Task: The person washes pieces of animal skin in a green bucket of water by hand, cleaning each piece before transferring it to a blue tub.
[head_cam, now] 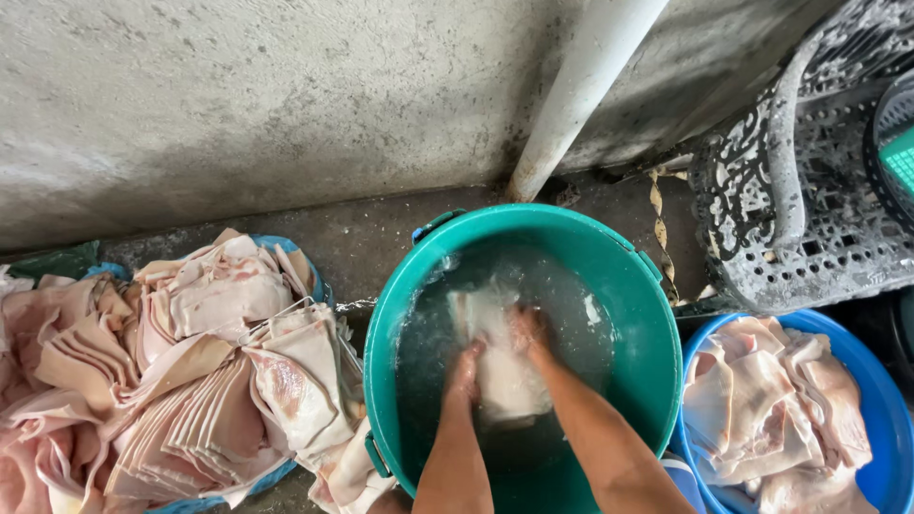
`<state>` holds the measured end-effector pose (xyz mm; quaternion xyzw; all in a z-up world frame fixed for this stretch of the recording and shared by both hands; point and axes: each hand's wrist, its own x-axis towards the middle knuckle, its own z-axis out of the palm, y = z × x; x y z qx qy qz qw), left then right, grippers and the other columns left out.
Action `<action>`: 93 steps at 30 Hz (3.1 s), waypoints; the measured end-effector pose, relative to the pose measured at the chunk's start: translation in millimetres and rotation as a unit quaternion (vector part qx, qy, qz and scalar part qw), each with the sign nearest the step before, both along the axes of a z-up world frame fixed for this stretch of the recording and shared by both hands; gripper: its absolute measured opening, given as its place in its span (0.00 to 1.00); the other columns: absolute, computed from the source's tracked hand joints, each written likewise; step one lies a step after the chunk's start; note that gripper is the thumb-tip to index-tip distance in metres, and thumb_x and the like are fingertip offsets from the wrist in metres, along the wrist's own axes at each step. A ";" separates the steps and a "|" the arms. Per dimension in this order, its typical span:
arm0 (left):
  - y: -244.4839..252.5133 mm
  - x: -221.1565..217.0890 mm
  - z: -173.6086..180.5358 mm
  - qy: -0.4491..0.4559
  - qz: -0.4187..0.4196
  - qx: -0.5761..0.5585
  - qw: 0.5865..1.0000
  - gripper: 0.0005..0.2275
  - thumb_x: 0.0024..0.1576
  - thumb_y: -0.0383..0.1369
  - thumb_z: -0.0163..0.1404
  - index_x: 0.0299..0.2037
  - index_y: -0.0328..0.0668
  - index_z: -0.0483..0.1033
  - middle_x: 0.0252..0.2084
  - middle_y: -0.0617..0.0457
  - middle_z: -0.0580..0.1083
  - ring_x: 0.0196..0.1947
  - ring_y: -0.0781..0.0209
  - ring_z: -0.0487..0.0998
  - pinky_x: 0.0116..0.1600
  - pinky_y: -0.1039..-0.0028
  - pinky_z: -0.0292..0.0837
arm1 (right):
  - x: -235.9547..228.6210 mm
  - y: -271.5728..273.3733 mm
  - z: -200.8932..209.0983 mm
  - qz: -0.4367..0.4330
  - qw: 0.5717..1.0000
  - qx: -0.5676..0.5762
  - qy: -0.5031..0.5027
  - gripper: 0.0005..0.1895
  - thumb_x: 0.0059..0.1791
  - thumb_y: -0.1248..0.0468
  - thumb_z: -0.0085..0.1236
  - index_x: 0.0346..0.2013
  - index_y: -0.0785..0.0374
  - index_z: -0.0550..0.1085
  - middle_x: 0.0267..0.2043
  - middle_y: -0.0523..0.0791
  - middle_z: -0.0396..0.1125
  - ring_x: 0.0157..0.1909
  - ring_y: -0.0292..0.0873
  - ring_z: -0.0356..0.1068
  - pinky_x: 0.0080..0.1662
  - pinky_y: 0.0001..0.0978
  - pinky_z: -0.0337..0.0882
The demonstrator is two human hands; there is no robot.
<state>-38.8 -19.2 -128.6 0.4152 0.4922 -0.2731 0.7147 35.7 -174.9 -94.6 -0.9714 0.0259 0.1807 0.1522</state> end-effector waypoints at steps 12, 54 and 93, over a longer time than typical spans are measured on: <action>3.7 25.3 -31.9 -0.363 0.034 0.326 0.872 0.30 0.54 0.43 0.62 0.61 0.30 0.70 0.54 0.43 0.77 0.51 0.50 0.78 0.57 0.62 0.72 | -9.9 -49.4 -32.5 -0.115 0.979 0.051 0.160 0.29 0.48 0.56 0.51 0.62 0.64 0.64 0.61 0.53 0.63 0.62 0.53 0.64 0.62 0.44 0.61; -9.7 -20.5 58.5 -0.068 -0.011 -0.215 0.974 0.22 0.63 0.41 0.50 0.62 0.35 0.69 0.47 0.39 0.79 0.40 0.49 0.81 0.38 0.63 0.78 | -34.4 31.9 188.0 0.074 0.931 0.357 0.016 0.13 0.43 0.64 0.62 0.41 0.63 0.76 0.47 0.50 0.69 0.51 0.51 0.70 0.52 0.41 0.71; 17.6 16.0 31.5 -0.202 -0.060 0.191 0.959 0.33 0.49 0.31 0.60 0.66 0.39 0.59 0.56 0.43 0.74 0.49 0.51 0.78 0.54 0.60 0.75 | -20.0 -25.9 7.2 -0.387 0.648 0.563 0.338 0.29 0.42 0.57 0.67 0.55 0.65 0.74 0.56 0.54 0.71 0.57 0.54 0.69 0.55 0.49 0.72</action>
